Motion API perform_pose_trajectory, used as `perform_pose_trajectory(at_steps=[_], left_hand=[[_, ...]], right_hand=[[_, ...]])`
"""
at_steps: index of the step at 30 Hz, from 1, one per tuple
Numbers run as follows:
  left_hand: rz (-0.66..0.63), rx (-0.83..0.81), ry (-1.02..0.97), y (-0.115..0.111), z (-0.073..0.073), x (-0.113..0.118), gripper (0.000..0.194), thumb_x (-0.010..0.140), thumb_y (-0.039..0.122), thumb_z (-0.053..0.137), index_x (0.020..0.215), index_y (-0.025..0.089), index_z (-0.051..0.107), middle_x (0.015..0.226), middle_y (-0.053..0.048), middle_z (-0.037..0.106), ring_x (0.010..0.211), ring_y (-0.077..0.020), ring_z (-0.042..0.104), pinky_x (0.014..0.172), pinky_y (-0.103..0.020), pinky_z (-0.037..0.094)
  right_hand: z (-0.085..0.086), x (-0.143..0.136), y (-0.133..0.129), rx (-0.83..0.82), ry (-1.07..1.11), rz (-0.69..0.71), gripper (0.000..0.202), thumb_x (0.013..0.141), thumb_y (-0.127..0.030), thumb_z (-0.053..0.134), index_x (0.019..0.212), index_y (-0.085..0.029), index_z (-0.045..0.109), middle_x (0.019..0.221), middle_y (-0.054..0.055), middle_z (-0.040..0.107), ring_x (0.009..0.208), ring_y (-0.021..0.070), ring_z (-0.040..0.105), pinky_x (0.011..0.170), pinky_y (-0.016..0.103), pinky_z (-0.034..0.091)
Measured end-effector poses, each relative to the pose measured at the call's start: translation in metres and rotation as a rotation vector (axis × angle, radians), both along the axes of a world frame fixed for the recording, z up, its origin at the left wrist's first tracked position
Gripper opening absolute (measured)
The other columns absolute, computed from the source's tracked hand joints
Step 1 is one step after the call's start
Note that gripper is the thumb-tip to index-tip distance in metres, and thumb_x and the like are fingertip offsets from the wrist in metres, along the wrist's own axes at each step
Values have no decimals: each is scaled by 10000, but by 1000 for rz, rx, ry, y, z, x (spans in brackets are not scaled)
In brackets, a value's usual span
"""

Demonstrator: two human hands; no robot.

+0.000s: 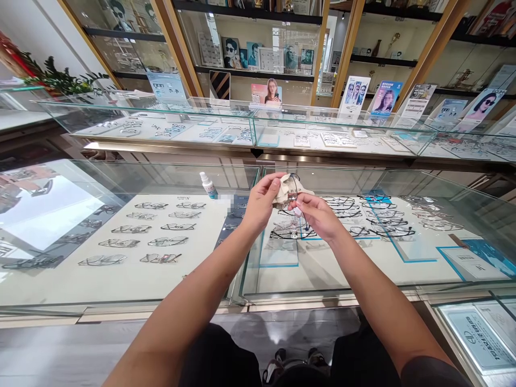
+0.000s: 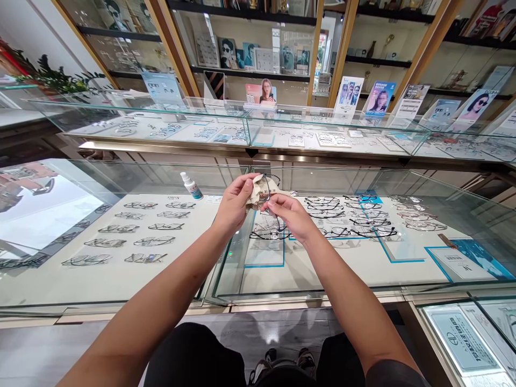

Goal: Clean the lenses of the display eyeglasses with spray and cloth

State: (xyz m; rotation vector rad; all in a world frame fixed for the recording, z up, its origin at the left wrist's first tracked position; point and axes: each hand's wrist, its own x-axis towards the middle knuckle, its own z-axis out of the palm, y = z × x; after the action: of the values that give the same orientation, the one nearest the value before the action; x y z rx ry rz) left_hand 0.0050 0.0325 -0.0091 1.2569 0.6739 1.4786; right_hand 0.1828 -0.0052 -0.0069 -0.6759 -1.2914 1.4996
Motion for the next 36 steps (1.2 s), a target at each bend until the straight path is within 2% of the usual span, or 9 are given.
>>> perform_pose_trajectory(at_steps=[5, 8, 12, 18, 23, 29, 33, 36], left_hand=[[22, 4, -1, -3, 8, -1, 404, 826, 531, 884, 1006, 221, 699, 881, -1, 661, 701, -113, 565, 604, -217, 462], [-1, -39, 40, -6, 12, -2, 458, 790, 527, 909, 998, 218, 644, 826, 21, 629, 635, -99, 549, 540, -204, 435], [-87, -151, 71, -7, 12, -2, 557, 774, 595, 900, 1070, 229, 601, 766, 30, 648, 555, -107, 557, 472, -207, 402], [-159, -168, 152, -5, 13, -6, 554, 805, 677, 845, 902, 185, 608, 698, 36, 594, 510, -63, 464, 450, -182, 340], [-255, -178, 233, -5, 16, -13, 563, 837, 685, 815, 952, 151, 677, 749, -12, 661, 585, -89, 561, 513, -193, 414], [-366, -240, 110, -2, 15, -15, 544, 777, 510, 934, 1107, 153, 688, 825, -37, 746, 653, -137, 700, 598, -221, 535], [-421, -234, 19, -2, 14, -11, 550, 767, 465, 951, 1108, 170, 637, 788, -26, 746, 615, -145, 707, 617, -244, 571], [-478, -204, 30, -4, 16, -10, 531, 809, 459, 924, 1137, 168, 626, 786, -28, 732, 621, -136, 684, 605, -237, 546]], right_hand=[[0, 0, 0, -2, 2, 4, 374, 790, -556, 894, 775, -227, 719, 887, 32, 735, 847, 178, 559, 792, 322, 402], [-1, 0, 0, -9, -5, 23, 384, 790, -553, 899, 786, -216, 715, 877, 27, 741, 811, 161, 543, 791, 315, 397], [-1, 1, 0, -7, 4, 36, 388, 801, -547, 895, 781, -215, 695, 880, 28, 740, 838, 168, 568, 796, 315, 402], [-1, 1, 0, -6, -3, 24, 389, 798, -546, 895, 774, -217, 689, 862, 24, 734, 811, 161, 543, 782, 313, 394], [0, 1, 0, -16, -22, 15, 404, 785, -567, 893, 800, -212, 700, 893, 35, 746, 779, 156, 525, 775, 323, 397], [-1, 4, 2, 0, -41, 14, 354, 809, -551, 880, 815, -222, 748, 908, 35, 739, 786, 166, 529, 773, 338, 396], [-4, 4, 3, 10, -48, 25, 324, 835, -531, 865, 815, -224, 763, 908, 34, 737, 804, 170, 552, 767, 336, 391], [-3, 4, 3, -9, -41, 36, 354, 792, -546, 896, 804, -218, 765, 892, 35, 743, 828, 177, 585, 779, 334, 403]])
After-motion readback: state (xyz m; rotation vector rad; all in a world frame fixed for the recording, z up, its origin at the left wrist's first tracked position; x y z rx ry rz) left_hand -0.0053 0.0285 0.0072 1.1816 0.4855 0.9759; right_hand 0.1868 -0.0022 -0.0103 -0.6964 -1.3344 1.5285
